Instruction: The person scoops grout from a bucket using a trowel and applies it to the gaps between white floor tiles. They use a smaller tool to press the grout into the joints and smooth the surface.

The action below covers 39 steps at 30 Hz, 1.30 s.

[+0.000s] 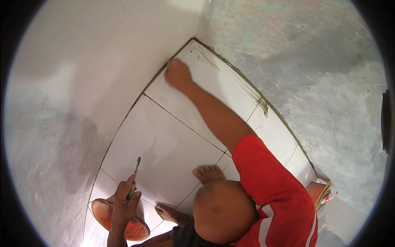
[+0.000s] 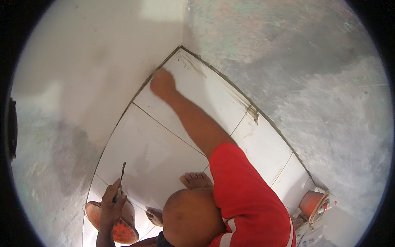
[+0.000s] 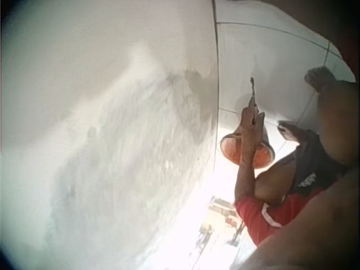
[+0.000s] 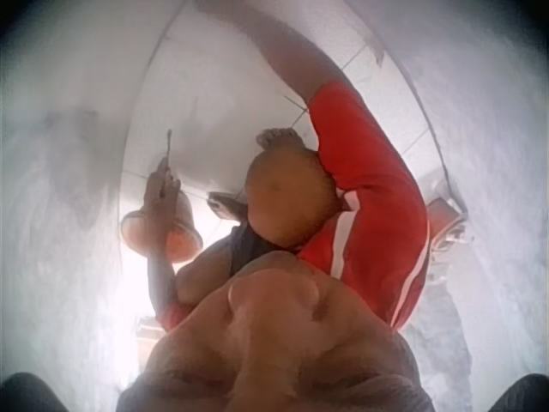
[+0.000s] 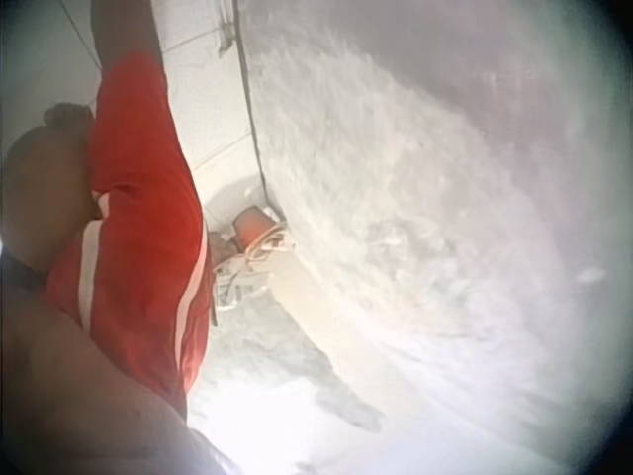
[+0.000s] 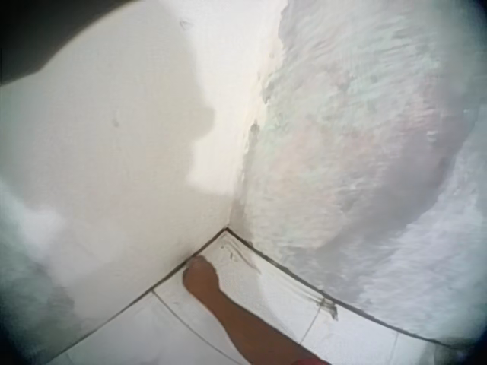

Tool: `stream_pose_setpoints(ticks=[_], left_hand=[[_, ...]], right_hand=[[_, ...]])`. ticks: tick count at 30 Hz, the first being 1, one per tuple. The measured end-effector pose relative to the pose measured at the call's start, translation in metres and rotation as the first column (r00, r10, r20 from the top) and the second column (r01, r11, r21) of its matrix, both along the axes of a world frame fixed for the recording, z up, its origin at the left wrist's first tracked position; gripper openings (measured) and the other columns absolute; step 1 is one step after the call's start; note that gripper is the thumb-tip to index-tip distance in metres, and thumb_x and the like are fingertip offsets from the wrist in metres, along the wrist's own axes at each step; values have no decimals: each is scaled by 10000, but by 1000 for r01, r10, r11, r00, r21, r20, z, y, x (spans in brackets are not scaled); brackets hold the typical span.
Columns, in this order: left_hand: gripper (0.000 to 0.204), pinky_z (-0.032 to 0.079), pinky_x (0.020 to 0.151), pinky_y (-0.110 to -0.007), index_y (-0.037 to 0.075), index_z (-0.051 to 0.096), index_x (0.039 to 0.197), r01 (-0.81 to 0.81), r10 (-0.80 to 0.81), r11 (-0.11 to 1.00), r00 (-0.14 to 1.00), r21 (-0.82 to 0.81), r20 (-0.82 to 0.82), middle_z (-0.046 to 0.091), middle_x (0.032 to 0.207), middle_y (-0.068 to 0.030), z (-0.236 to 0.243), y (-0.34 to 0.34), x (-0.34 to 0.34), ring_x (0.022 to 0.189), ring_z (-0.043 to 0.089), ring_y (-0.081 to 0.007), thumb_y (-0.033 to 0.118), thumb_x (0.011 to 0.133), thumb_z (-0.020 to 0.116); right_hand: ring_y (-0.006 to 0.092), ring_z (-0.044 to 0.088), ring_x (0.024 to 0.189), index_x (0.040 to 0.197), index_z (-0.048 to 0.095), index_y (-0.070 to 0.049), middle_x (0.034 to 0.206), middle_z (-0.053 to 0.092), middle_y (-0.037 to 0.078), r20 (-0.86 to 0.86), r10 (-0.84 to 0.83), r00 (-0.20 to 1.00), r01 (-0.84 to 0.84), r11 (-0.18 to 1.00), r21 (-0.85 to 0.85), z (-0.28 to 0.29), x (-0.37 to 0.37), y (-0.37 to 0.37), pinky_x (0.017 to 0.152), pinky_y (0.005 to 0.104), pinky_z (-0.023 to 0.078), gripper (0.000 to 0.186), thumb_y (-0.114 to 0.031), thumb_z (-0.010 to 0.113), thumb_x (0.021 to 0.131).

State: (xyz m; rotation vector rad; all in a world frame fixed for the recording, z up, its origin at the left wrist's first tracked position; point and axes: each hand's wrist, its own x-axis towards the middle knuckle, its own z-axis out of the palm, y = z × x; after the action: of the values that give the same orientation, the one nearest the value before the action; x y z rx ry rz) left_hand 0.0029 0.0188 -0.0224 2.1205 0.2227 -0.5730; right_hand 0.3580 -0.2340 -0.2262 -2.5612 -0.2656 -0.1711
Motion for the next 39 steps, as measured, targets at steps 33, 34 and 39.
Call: stream_pose_setpoints(ticks=[33,34,39], left_hand=[[565,446,912,-317,-27,524,1419,-12,12,1000,1000,4,0,558,1066,-91,13,-6,-7,989,547,-199,-52,859,596],[553,452,923,-331,-25,530,1411,-16,16,1000,1000,7,-5,572,1075,-110,12,-5,-7,1009,565,-221,-43,863,599],[568,452,929,-333,-15,529,1421,-1,2,1000,1000,23,-31,578,1085,-110,10,-7,-2,1010,565,-224,-32,859,610]], right_hand=[[441,664,887,1000,656,-20,891,679,245,-36,-664,747,660,747,-79,-8,-159,-254,792,541,530,253,-201,665,823],[442,662,882,986,645,-15,889,683,246,-32,-642,766,639,765,-79,-4,-145,-240,794,545,529,252,-206,669,824],[437,668,901,911,647,18,896,677,262,73,-513,855,518,853,-68,6,-80,-184,809,522,537,223,-191,664,835]])
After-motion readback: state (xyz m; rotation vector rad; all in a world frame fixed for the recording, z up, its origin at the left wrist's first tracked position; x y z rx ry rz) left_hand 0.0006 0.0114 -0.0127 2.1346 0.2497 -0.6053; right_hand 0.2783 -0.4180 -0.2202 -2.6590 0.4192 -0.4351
